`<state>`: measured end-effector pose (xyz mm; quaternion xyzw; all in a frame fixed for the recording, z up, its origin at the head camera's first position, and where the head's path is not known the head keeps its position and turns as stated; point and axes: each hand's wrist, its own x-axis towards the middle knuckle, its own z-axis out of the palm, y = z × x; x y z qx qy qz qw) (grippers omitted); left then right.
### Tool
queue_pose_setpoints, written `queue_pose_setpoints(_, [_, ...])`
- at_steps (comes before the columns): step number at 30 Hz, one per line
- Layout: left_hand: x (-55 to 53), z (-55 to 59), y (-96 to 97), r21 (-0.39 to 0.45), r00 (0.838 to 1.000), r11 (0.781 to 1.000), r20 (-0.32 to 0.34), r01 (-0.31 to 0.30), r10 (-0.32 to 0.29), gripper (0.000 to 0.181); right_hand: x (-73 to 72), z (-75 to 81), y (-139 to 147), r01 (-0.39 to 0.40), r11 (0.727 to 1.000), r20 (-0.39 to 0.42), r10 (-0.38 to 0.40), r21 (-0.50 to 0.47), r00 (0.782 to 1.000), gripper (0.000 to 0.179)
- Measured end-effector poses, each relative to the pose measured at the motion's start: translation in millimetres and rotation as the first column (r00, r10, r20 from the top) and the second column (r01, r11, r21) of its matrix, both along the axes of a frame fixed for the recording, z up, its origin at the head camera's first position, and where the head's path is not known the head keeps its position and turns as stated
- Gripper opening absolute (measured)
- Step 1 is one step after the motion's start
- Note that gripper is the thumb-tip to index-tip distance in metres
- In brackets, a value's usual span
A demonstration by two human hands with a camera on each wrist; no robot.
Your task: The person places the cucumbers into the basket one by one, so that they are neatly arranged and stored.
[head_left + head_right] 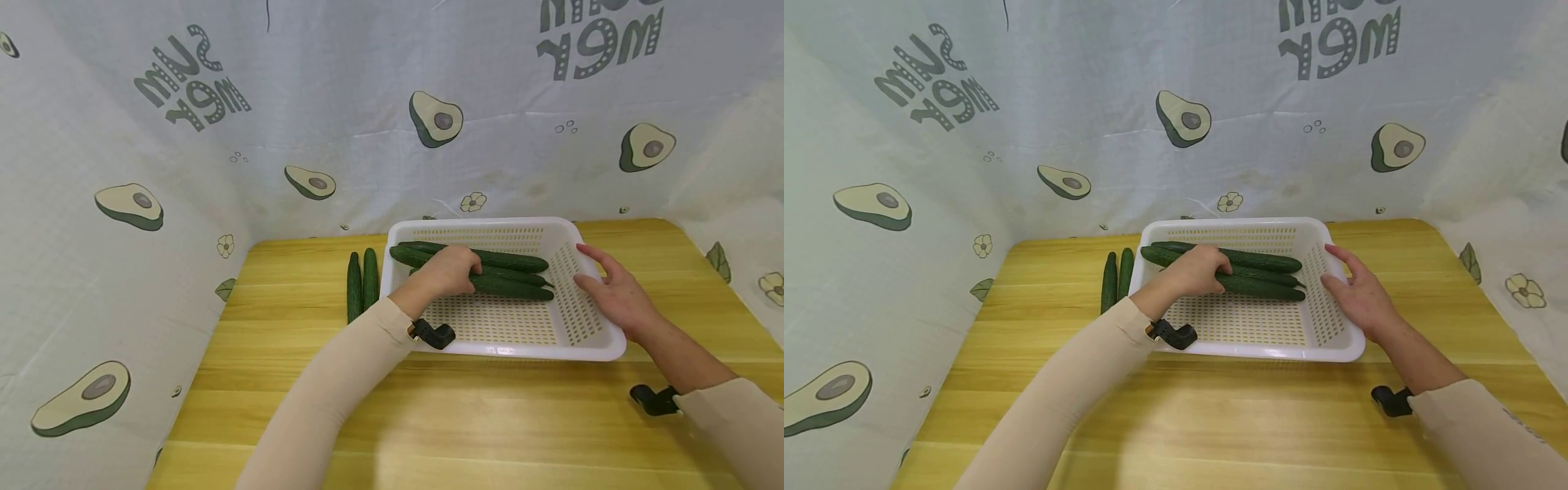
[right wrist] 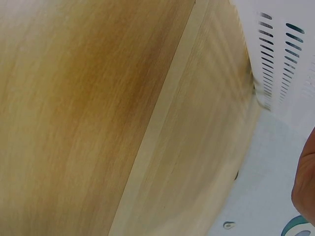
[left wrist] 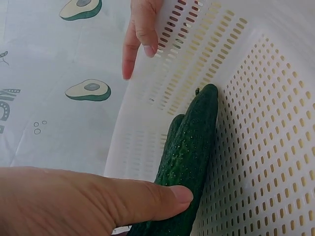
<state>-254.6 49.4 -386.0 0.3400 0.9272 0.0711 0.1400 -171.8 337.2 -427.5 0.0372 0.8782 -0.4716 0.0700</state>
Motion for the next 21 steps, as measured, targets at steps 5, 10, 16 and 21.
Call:
queue_pose_setpoints(5, [-0.9,0.5,-0.2,0.043,0.999,0.999,-0.022,-0.029,0.030,0.035,0.1,-0.1,0,-0.004,1.000,0.000,0.004,-0.004,1.000,0.069])
queue_pose_setpoints(10, [-2.4,4.8,-3.0,0.120,0.998,0.992,-0.042,-0.043,0.048,0.034,0.1,0.0,-1,-0.003,1.000,0.000,0.003,0.008,1.000,0.069])
queue_pose_setpoints(16, [-2.3,10.6,-12.8,0.243,0.998,0.968,0.010,-0.061,0.061,0.036,-0.1,-0.4,0,-0.004,1.000,-0.001,0.004,0.015,1.000,0.068])
queue_pose_setpoints(21, [-1.8,16.9,-28.0,0.313,0.996,0.946,0.050,-0.085,0.073,0.037,0.3,0.5,0,-0.006,1.000,0.003,0.006,0.006,1.000,0.069])
